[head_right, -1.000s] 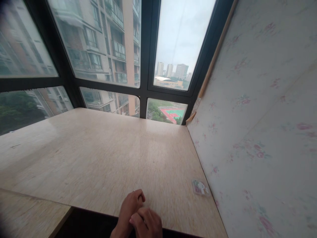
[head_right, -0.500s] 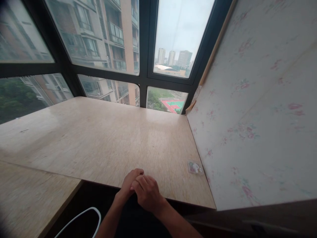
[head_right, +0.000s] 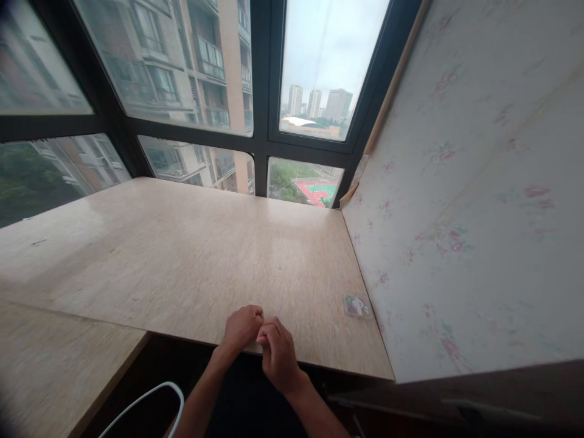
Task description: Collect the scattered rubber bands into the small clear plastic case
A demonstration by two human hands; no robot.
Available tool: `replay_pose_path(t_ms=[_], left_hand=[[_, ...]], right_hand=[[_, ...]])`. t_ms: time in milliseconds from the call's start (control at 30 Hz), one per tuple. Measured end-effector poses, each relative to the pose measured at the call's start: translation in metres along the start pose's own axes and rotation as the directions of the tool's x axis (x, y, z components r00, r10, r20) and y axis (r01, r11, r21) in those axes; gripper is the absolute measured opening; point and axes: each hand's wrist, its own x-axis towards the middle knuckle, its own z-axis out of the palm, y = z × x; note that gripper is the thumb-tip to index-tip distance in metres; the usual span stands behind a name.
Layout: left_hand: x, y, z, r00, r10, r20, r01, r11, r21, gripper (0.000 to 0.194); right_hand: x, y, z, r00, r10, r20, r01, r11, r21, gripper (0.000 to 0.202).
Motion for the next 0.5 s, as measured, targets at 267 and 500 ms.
replay_pose_path(t_ms=[267, 500], left_hand=[[-0.002, 0.004, 0.006, 1.0, -0.002, -0.013, 0.003, 0.996, 0.093, 0.033], [0.002, 0.012, 0.007, 1.0, 0.002, 0.016, -0.004, 0.988, 0.154, 0.027]], right_hand=[[-0.01, 0.01, -0.003, 0.994, 0.091, 0.053, -0.09, 0.996, -0.024, 0.016], [-0.006, 0.004, -0.015, 0.992, -0.096, 0.076, 0.113, 0.955, -0.275, 0.022]])
